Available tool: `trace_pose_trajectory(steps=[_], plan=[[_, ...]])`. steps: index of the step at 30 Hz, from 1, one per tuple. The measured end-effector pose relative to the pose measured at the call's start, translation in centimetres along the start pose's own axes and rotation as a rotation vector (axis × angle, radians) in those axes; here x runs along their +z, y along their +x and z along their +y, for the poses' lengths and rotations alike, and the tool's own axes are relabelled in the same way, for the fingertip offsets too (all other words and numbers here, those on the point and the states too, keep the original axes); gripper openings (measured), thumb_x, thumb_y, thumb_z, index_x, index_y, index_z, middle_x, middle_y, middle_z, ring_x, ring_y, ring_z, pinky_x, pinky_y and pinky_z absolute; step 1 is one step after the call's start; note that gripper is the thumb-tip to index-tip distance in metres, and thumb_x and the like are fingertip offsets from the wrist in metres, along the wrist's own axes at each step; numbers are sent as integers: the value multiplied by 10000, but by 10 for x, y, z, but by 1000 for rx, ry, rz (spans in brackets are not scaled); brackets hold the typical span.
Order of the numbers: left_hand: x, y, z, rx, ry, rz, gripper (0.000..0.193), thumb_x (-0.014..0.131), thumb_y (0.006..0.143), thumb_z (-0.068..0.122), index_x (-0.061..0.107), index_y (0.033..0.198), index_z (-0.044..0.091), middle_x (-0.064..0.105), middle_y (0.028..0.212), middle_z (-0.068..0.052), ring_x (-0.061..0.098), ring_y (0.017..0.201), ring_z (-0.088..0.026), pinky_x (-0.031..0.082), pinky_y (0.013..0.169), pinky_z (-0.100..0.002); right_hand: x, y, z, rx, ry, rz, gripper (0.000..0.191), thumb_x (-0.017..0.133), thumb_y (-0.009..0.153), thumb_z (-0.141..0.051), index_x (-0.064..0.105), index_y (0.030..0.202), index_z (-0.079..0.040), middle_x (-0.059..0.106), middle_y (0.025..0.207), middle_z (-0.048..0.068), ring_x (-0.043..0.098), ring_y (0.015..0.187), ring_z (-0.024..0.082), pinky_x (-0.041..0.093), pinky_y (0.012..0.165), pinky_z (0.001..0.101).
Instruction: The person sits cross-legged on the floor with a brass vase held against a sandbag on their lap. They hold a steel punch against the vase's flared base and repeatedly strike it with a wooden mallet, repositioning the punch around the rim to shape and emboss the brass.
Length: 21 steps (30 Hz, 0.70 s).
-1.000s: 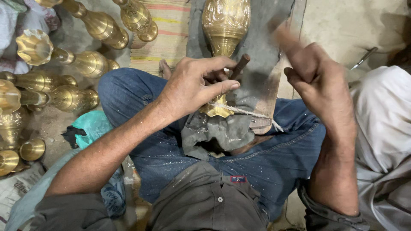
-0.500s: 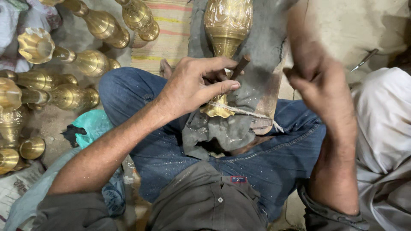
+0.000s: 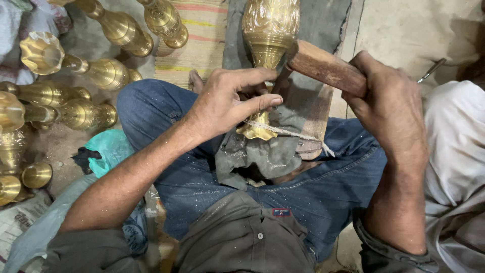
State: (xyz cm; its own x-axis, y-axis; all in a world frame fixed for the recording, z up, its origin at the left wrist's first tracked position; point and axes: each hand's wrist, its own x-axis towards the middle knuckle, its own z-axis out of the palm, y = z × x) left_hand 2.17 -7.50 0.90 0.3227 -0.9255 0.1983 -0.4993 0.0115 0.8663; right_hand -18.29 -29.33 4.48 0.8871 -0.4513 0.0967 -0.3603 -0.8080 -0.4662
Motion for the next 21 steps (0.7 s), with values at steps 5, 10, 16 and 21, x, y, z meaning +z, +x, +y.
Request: trace_pose_trajectory(steps=[5,10,16,21], plan=[[-1,1,4,-107,-56,-33,413,796,940,287,703,1262,45,807,899,-60,786,792,-118,634,753,-303,-2,0,3,158,61,-114,271,797,978,-142,626,1128,4,697,857,216,734,779,301,556,714,438],[-3,1,4,-110,-63,-22,426,808,930,286,700,1261,41,810,900,-55,785,796,-113,624,752,-302,-2,-2,8,93,180,-80,219,790,966,-126,637,1095,-37,700,922,190,711,864,316,559,746,409],[-2,-1,1,-36,-89,-6,413,787,978,288,695,1286,28,803,1024,-86,794,881,-126,644,789,-297,-4,3,2,47,102,-1,309,808,928,-103,585,1118,-6,628,875,182,626,823,340,522,760,444],[-3,-1,0,7,-30,18,420,823,957,278,703,1262,16,799,997,-97,784,862,-132,631,765,-297,-7,7,-10,34,-63,-26,328,822,885,-105,607,1117,-21,687,906,176,674,859,349,519,755,456]])
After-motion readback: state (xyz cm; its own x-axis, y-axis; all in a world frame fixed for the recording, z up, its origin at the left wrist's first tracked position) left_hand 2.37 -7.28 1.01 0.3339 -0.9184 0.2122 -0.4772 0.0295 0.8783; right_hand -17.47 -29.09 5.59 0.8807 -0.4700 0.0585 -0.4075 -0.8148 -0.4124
